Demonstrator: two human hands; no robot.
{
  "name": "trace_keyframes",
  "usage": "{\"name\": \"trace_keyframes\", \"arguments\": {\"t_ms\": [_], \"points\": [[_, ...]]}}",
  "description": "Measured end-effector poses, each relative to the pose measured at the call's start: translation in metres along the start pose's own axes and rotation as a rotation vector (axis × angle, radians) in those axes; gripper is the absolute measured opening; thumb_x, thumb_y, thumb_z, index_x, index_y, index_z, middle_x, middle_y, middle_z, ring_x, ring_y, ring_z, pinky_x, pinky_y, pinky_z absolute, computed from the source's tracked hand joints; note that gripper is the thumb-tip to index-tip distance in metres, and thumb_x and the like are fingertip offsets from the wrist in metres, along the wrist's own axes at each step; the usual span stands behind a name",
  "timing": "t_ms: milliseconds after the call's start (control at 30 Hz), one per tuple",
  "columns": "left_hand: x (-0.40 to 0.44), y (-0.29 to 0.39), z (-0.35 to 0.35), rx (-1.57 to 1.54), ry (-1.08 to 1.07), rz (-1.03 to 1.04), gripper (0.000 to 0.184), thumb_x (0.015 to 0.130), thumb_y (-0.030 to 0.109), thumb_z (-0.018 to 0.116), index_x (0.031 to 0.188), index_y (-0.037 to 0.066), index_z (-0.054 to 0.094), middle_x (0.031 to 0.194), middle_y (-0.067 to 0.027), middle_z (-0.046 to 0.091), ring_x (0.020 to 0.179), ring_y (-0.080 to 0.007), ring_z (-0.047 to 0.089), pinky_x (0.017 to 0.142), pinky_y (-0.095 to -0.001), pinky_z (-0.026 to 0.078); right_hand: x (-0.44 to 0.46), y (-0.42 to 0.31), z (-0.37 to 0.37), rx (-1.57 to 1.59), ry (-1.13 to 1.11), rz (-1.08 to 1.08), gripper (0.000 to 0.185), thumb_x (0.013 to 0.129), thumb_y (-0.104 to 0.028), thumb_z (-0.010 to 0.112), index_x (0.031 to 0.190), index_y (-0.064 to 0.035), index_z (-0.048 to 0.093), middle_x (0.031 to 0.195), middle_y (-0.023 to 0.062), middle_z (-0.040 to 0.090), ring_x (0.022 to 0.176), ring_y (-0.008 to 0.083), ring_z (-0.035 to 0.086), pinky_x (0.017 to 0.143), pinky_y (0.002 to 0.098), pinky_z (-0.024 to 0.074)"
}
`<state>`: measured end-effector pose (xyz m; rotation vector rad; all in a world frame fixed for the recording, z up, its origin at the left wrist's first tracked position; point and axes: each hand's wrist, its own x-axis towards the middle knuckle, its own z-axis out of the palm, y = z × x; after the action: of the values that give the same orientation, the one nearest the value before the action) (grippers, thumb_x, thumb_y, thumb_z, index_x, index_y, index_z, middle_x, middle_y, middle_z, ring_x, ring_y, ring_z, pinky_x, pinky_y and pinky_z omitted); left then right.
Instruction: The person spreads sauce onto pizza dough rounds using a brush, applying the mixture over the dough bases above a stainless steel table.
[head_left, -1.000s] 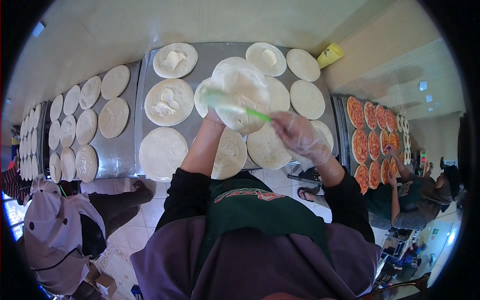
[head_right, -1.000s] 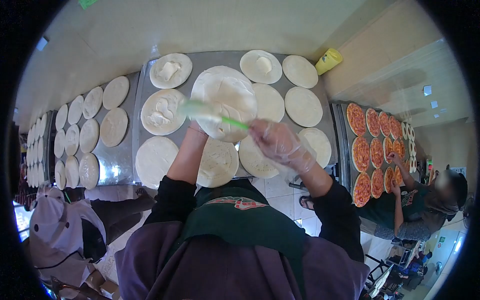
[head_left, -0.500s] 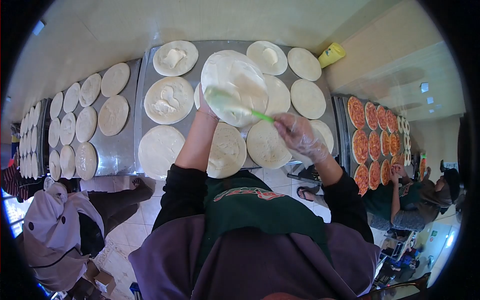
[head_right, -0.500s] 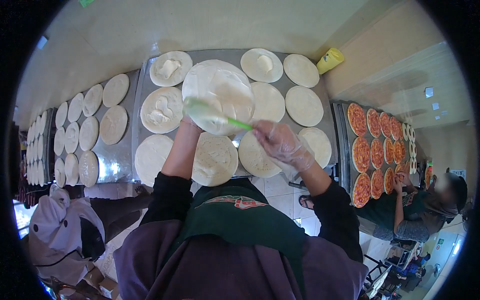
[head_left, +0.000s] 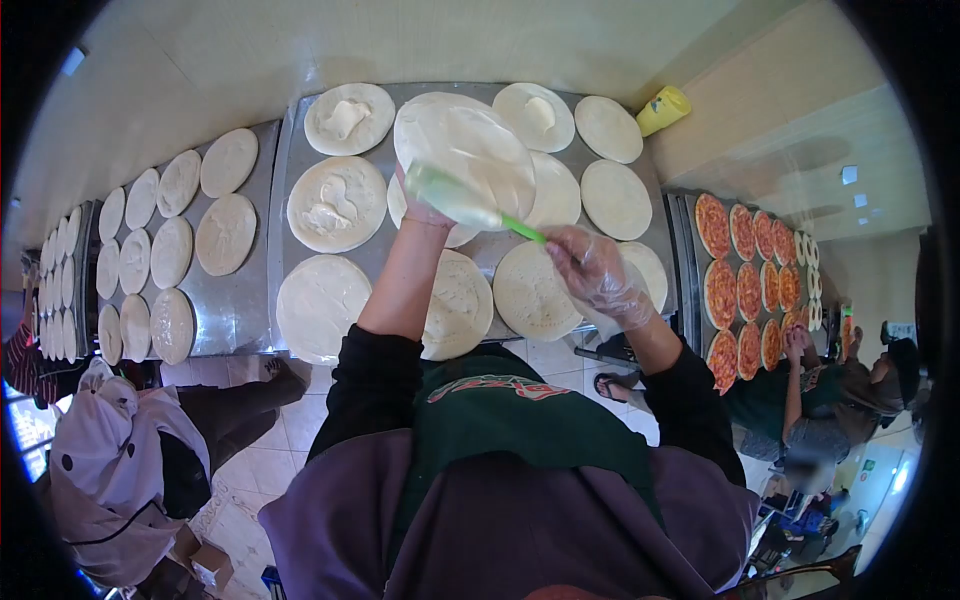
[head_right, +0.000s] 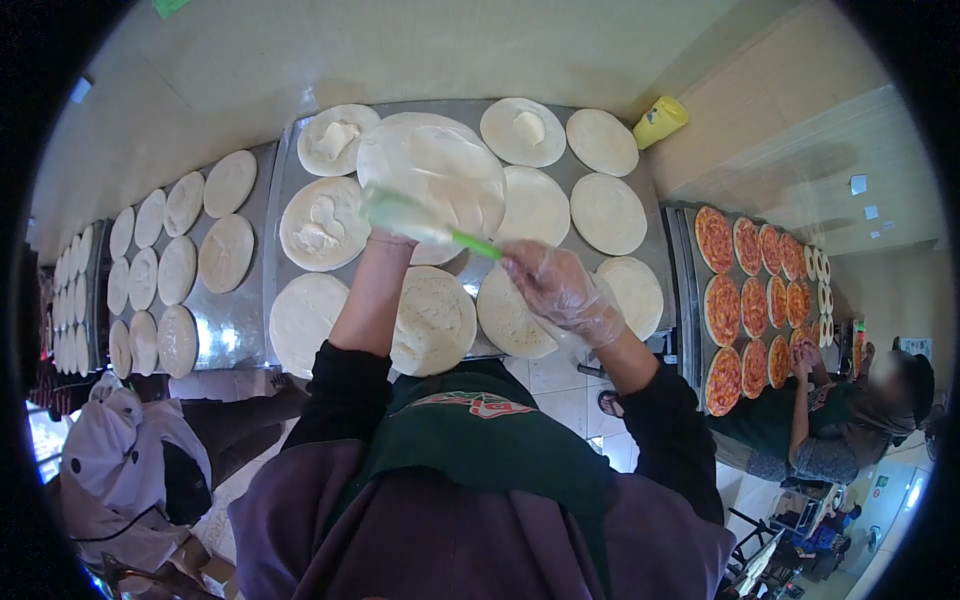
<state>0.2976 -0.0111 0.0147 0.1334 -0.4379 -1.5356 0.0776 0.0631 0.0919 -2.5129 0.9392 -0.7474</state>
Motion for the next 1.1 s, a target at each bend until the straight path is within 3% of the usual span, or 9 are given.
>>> {"name": "trace_keyframes", "arguments": {"t_ms": [67, 200, 267, 367, 500, 600, 700, 833, 1100], "points": [[0.003, -0.001, 0.009, -0.181, 0.007, 0.005, 0.051, 0.091, 0.044, 0.044, 0.130, 0.011, 0.043, 0.129, -0.0114, 0.049, 0.117, -0.0294, 0.050, 0.094, -0.0445, 0.046, 0.005, -0.002, 0.006, 0.026, 0.082, 0.057, 0.019, 0.086, -0.010, 0.058, 0.104, -0.0079, 0.054, 0.081, 0.0132, 0.062, 0.066, 0.0324, 0.062, 0.055, 0.0402, 0.0491], [0.008, -0.016, 0.002, -0.276, -0.035, 0.015, 0.053, 0.090, 0.049, 0.038, 0.129, 0.013, 0.044, 0.126, -0.0125, 0.051, 0.114, -0.0310, 0.051, 0.094, -0.0468, 0.045, 0.004, -0.009, 0.022, -0.016, 0.102, 0.066, 0.020, 0.083, -0.003, 0.061, 0.103, -0.0051, 0.057, 0.082, 0.0151, 0.063, 0.069, 0.0324, 0.062, 0.058, 0.0379, 0.0486], [0.010, -0.017, 0.008, 0.220, 0.294, 0.114, 0.055, 0.089, 0.051, 0.039, 0.128, 0.012, 0.044, 0.126, -0.0116, 0.050, 0.115, -0.0303, 0.050, 0.095, -0.0448, 0.045, -0.001, -0.016, 0.022, -0.054, 0.004, 0.124, 0.022, 0.083, -0.003, 0.060, 0.105, -0.0056, 0.056, 0.084, 0.0159, 0.063, 0.071, 0.0327, 0.063, 0.059, 0.0377, 0.0490], [0.003, 0.001, 0.011, -0.022, 0.040, 0.102, 0.055, 0.089, 0.051, 0.040, 0.126, 0.011, 0.045, 0.125, -0.0110, 0.050, 0.116, -0.0300, 0.049, 0.095, -0.0439, 0.044, -0.006, -0.016, 0.025, -0.028, -0.011, 0.031, 0.019, 0.084, -0.004, 0.060, 0.103, -0.0056, 0.057, 0.082, 0.0159, 0.062, 0.072, 0.0331, 0.063, 0.059, 0.0385, 0.0488], [0.005, 0.006, 0.022, -0.029, 0.100, 0.122, 0.054, 0.091, 0.047, 0.034, 0.130, 0.011, 0.042, 0.128, -0.0122, 0.049, 0.118, -0.0313, 0.048, 0.098, -0.0452, 0.043, 0.004, -0.018, 0.016, 0.028, 0.073, 0.046, 0.014, 0.086, -0.006, 0.059, 0.100, -0.0047, 0.058, 0.075, 0.0156, 0.060, 0.064, 0.0312, 0.061, 0.054, 0.0374, 0.0467], [0.007, 0.006, 0.022, -0.036, 0.139, 0.134, 0.054, 0.092, 0.044, 0.030, 0.133, 0.011, 0.040, 0.131, -0.0129, 0.048, 0.119, -0.0321, 0.047, 0.099, -0.0461, 0.041, 0.016, -0.008, -0.002, -0.014, 0.145, 0.248, 0.008, 0.090, -0.008, 0.053, 0.095, -0.0029, 0.056, 0.059, 0.0137, 0.051, 0.049, 0.0254, 0.052, 0.048, 0.0333, 0.0404], [0.009, 0.006, 0.016, -0.092, 0.041, 0.111, 0.051, 0.094, 0.044, 0.034, 0.134, 0.012, 0.039, 0.131, -0.0101, 0.047, 0.119, -0.0299, 0.047, 0.101, -0.0458, 0.040, 0.022, 0.006, -0.001, -0.044, 0.136, 0.347, 0.005, 0.088, -0.009, 0.054, 0.091, -0.0051, 0.054, 0.061, 0.0173, 0.052, 0.054, 0.0344, 0.055, 0.051, 0.0406, 0.0425], [0.012, 0.010, 0.016, -0.060, 0.059, 0.142, 0.050, 0.094, 0.043, 0.034, 0.134, 0.012, 0.039, 0.133, -0.0099, 0.046, 0.120, -0.0294, 0.046, 0.101, -0.0457, 0.040, 0.019, -0.010, -0.001, 0.045, 0.033, 0.344, 0.006, 0.088, -0.009, 0.054, 0.094, -0.0051, 0.054, 0.064, 0.0182, 0.054, 0.057, 0.0346, 0.056, 0.051, 0.0416, 0.0423], [0.036, 0.008, -0.036, -0.058, 0.088, 0.159, 0.055, 0.092, 0.048, 0.031, 0.132, 0.012, 0.040, 0.132, -0.0118, 0.047, 0.119, -0.0312, 0.047, 0.099, -0.0466, 0.042, 0.003, -0.009, 0.011, 0.050, 0.038, -0.068, 0.017, 0.085, -0.006, 0.058, 0.102, -0.0032, 0.054, 0.078, 0.0163, 0.060, 0.067, 0.0355, 0.060, 0.058, 0.0397, 0.0490]]}}
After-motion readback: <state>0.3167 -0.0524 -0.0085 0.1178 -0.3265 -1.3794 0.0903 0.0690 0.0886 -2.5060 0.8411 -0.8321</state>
